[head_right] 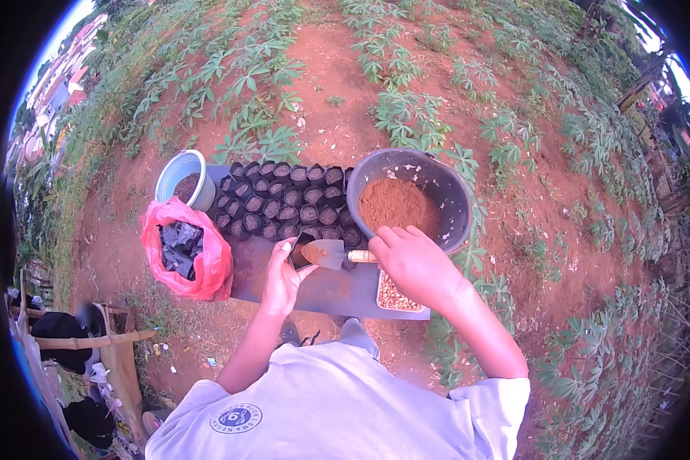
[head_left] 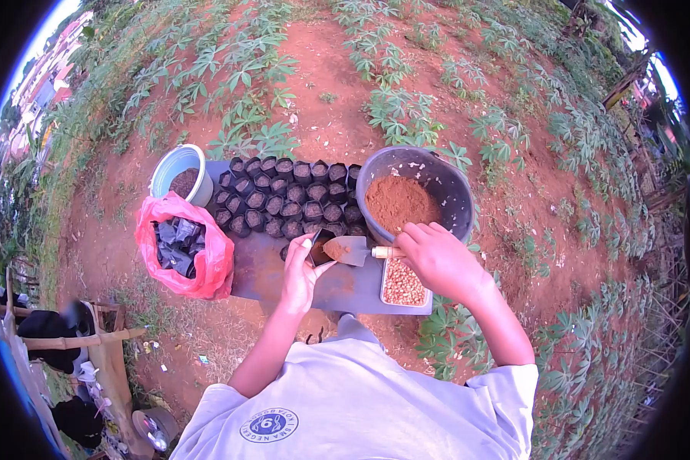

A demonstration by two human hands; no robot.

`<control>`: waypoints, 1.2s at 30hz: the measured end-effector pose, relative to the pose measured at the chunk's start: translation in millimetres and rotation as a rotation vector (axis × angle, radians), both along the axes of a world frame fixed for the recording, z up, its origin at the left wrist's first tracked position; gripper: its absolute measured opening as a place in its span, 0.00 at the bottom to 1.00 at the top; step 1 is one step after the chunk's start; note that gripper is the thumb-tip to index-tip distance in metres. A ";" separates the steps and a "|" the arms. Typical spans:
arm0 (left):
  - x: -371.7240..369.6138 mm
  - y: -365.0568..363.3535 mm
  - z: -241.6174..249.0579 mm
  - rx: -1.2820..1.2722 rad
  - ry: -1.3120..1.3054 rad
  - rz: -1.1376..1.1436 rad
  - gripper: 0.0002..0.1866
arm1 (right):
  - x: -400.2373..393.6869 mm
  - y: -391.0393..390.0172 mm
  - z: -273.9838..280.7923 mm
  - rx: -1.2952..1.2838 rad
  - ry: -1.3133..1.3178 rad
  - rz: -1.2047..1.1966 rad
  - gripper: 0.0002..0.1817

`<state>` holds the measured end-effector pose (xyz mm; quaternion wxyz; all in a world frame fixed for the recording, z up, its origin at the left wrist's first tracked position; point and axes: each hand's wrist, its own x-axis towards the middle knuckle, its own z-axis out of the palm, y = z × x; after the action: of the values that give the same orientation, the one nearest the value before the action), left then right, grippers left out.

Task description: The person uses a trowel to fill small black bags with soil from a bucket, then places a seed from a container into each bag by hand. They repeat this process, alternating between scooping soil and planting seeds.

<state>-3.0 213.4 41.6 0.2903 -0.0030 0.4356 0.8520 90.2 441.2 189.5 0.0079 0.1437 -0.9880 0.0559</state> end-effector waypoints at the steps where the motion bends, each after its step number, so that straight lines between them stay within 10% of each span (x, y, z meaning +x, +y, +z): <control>1: -0.1 -11.7 0.6 -0.026 -0.008 0.011 0.16 | -3.3 -14.3 -1.2 0.011 -0.001 0.025 0.09; 18: 15.3 -176.7 -21.8 0.025 -0.031 0.123 0.16 | -42.3 -223.7 -7.2 0.094 0.027 0.288 0.10; 36: 30.3 -244.7 -38.5 0.051 -0.144 0.040 0.16 | -61.6 -269.8 -26.8 -0.398 -0.081 0.183 0.10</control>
<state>27.3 -31.3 3.1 0.3038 -0.0655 0.3918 0.8660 28.6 171.4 162.7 -0.0085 0.2261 -0.9398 0.2561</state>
